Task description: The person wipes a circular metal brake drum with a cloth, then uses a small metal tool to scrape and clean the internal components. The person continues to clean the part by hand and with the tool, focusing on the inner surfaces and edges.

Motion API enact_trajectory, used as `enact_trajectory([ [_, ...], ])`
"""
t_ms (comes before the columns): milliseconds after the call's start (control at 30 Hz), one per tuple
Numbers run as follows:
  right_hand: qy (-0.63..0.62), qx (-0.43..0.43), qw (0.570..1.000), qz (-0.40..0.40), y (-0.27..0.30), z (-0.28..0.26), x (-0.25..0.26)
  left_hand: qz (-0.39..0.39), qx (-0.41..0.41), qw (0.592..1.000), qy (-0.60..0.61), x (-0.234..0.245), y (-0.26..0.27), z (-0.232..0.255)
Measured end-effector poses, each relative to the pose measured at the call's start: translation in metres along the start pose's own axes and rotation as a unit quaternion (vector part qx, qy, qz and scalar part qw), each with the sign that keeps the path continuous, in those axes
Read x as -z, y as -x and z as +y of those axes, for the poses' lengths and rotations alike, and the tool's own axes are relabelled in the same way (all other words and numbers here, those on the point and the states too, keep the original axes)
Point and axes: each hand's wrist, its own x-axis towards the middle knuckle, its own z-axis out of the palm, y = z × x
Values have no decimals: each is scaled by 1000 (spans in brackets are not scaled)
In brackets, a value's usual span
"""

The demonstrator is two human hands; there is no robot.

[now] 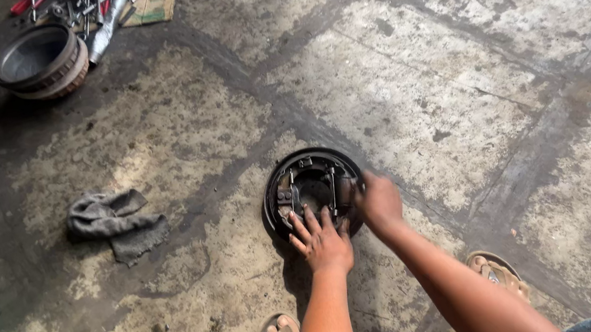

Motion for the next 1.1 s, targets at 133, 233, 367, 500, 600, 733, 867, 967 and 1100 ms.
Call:
enact_trajectory([
  [133, -66, -1, 998, 11, 48, 27, -6, 16, -2, 999, 38, 5, 6, 7],
  [233, -127, 26, 990, 52, 63, 24, -17, 22, -1, 999, 38, 10, 7, 1],
  [367, -120, 25, 988, 95, 61, 22, -10, 36, -8, 998, 48, 8, 7, 3],
  [500, -120, 55, 990, 57, 47, 8, 1, 24, -3, 999, 43, 1, 4, 0],
  [600, -86, 82, 992, 51, 29, -4, -3, 48, -17, 999, -10, -4, 0, -1],
  [733, -39, 31, 998, 26, 11, -1, 1, 28, -9, 999, 16, 2, 5, -2],
  [867, -68, -1, 997, -34, 25, 12, 11, 25, -3, 998, 57, 8, 10, 4],
  [967, -85, 28, 996, -15, 20, 10, 10, 17, -1, 999, 44, 12, 7, 5],
  [1100, -80, 81, 994, 3, 25, 8, 11, 5, -1, 999, 36, 11, 9, 4],
])
